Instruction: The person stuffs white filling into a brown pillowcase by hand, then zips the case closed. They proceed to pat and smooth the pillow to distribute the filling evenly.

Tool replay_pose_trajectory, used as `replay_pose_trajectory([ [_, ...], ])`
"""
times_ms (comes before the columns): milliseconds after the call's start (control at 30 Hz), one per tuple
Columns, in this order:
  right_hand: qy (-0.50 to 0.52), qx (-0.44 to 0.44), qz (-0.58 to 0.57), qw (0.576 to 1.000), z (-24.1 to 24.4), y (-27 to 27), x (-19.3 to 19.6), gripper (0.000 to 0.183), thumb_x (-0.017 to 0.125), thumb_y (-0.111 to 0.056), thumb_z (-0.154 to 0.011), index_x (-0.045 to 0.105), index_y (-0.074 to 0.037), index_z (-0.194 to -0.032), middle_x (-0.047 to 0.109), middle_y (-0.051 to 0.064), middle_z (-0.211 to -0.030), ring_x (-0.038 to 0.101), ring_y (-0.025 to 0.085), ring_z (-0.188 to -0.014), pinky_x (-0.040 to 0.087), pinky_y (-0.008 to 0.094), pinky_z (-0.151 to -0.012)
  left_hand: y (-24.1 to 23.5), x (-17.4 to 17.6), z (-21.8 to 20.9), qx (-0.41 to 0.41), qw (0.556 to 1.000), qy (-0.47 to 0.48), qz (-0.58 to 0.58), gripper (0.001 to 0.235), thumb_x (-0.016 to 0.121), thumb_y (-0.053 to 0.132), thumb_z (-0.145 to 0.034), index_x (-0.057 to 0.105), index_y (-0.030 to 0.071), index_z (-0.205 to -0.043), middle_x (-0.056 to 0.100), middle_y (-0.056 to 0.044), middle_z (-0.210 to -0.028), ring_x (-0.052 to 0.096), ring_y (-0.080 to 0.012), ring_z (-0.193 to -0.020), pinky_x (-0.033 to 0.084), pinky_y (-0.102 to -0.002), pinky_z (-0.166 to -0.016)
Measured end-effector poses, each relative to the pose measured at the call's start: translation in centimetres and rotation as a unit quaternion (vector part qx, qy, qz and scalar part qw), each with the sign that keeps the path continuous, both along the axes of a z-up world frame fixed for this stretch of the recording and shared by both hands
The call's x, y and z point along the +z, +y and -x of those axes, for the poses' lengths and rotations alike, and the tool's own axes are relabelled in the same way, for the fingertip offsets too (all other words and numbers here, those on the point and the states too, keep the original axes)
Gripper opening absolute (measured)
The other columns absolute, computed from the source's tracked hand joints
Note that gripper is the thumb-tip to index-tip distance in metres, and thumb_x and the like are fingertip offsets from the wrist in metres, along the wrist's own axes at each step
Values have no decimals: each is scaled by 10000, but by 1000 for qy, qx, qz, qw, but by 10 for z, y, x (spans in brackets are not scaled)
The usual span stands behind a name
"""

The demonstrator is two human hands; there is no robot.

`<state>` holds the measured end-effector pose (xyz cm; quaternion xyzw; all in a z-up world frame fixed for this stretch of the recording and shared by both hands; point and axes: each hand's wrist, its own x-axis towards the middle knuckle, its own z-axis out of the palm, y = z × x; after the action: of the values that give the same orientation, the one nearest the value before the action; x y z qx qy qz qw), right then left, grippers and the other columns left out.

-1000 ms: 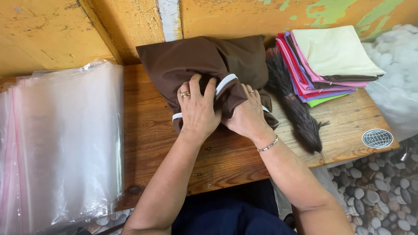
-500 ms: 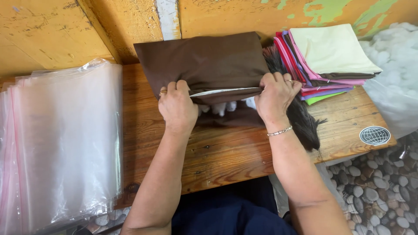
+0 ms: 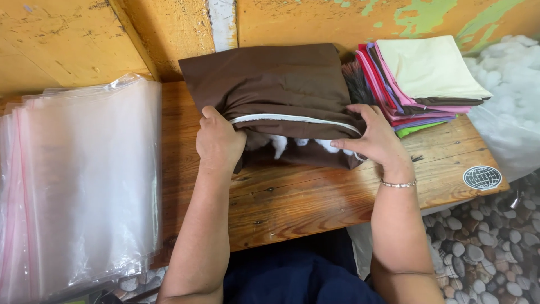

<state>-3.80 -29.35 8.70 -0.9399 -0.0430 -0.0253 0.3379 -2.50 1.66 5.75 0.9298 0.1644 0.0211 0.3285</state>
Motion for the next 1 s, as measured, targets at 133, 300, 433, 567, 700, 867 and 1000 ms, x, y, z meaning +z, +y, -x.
replay_pose_trajectory([
  [133, 56, -1, 51, 997, 14, -3, -14, 957, 947, -301, -574, 573, 25, -1392, 612, 336, -1246, 575, 515, -1231, 463, 566, -1035, 7, -5, -3, -15, 999, 29, -27, 395, 558, 89, -737, 432, 22, -1105, 608, -211, -951, 704, -491, -880, 585, -593, -786],
  [300, -42, -154, -178, 971, -8, -28, -66, 383, 843, -105, -659, 719, -184, -1012, 647, 7, -751, 635, 102, -728, 499, 249, -651, 12, -10, -12, -41, 992, 18, 117, 440, 513, 204, -792, 450, -1, -1177, 613, -277, -1055, 665, -516, -1041, 558, -616, -857],
  [433, -116, -148, -323, 927, -10, -32, -83, 197, 805, -151, -822, 697, -128, -985, 567, 3, -749, 563, 83, -693, 442, 205, -570, 18, -11, -15, -68, 953, -38, 294, 489, 528, 138, -805, 456, -41, -1254, 576, -258, -1095, 672, -443, -1035, 596, -556, -800],
  [567, -22, 21, -511, 859, 11, -25, -69, 343, 663, -11, -892, 680, -56, -1232, 716, 108, -1085, 699, 220, -1041, 580, 399, -936, 14, 38, 13, -171, 862, -28, 476, 867, 862, 150, -727, 371, -112, -1392, 577, -268, -1189, 630, -330, -1044, 611, -517, -821],
  [700, 17, 125, -507, 853, 23, -35, -75, 589, 708, 194, -685, 639, 28, -1246, 724, 174, -1100, 708, 291, -1096, 559, 440, -960, 27, 31, 11, -141, 931, -64, 330, 752, 828, 80, -728, 471, 8, -1387, 629, -234, -1224, 673, -380, -1144, 612, -516, -893],
  [867, -126, -32, -383, 915, 25, -54, -71, 254, 711, 140, -769, 663, 8, -980, 658, 87, -836, 669, 149, -735, 584, 283, -661, 36, 11, 8, 16, 952, -274, 137, 608, 670, -127, -695, 569, 56, -1266, 480, -163, -1171, 629, -345, -924, 609, -427, -815],
  [1000, -350, -211, -185, 894, 6, -89, -92, 181, 686, 132, -856, 628, -15, -944, 553, 85, -747, 606, 162, -537, 507, 309, -413, 28, 21, 21, -44, 901, -400, 163, 484, 606, -141, -701, 666, 87, -1123, 484, -83, -1063, 652, -206, -595, 586, -321, -625],
])
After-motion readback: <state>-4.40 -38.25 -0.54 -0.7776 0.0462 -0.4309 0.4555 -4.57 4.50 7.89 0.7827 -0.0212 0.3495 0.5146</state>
